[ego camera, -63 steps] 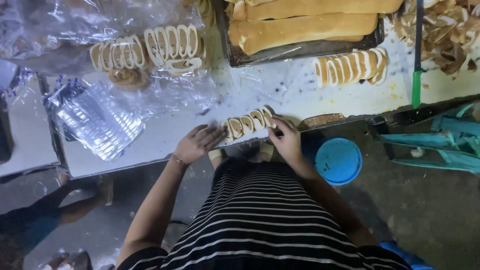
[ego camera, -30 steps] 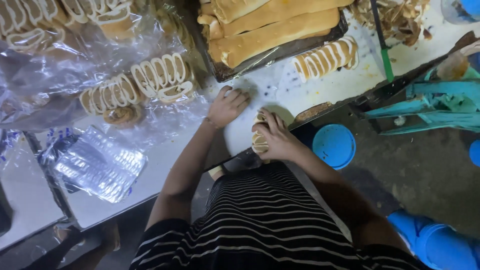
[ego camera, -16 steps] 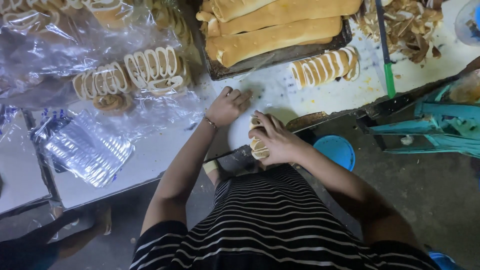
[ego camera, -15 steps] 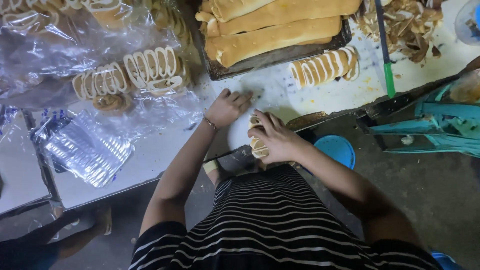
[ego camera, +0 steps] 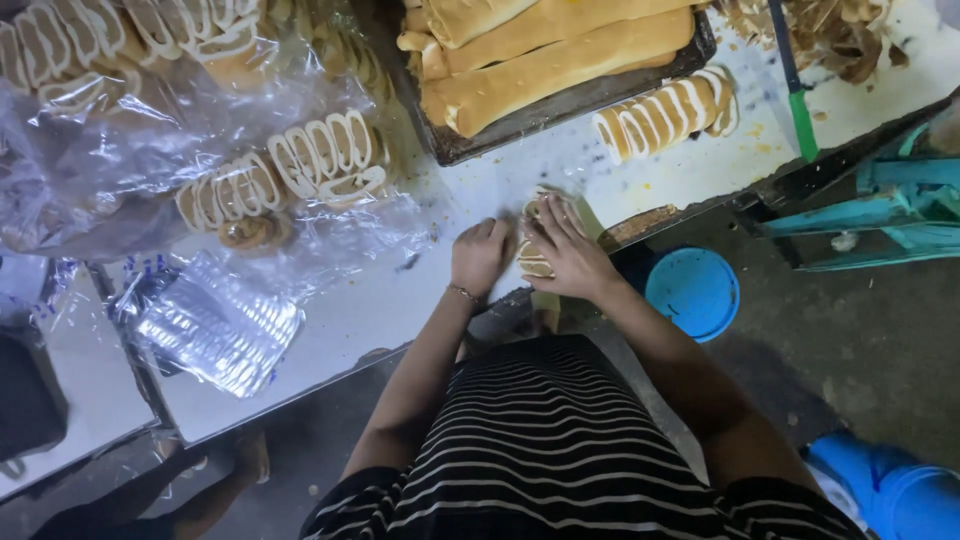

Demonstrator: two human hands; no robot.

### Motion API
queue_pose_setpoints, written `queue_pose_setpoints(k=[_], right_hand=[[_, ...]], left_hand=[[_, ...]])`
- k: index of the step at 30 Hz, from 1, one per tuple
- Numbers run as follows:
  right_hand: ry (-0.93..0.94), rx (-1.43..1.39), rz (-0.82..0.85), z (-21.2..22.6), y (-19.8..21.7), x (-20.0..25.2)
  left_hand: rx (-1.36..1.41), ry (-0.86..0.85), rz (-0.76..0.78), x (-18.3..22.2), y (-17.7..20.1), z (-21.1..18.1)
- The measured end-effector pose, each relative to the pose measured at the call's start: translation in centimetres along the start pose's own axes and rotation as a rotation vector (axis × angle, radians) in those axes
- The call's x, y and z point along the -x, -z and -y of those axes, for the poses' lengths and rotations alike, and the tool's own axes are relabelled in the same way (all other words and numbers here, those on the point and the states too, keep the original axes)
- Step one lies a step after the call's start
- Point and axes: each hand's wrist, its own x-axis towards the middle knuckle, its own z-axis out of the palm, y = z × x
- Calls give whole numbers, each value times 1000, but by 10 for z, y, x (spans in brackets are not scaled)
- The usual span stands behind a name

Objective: Slicing a loaf of bread and then packing the slices into plastic bags at a bakery station.

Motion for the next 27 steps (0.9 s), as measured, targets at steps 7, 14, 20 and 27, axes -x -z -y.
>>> queue_pose_setpoints(k=[7, 14, 20, 27], right_hand=[[214, 159, -374, -12, -8, -34], [-226, 374, -712, -25, -81, -92], [-333, 423, -698, -24, -73, -56], [-457, 329, -624, -29, -28, 6]], left_hand=[[-61, -54, 106, 4, -18, 24], [100, -134, 163, 10, 14, 1], [244, -178, 319, 27, 26, -14], [151, 80, 305, 32, 49, -18]])
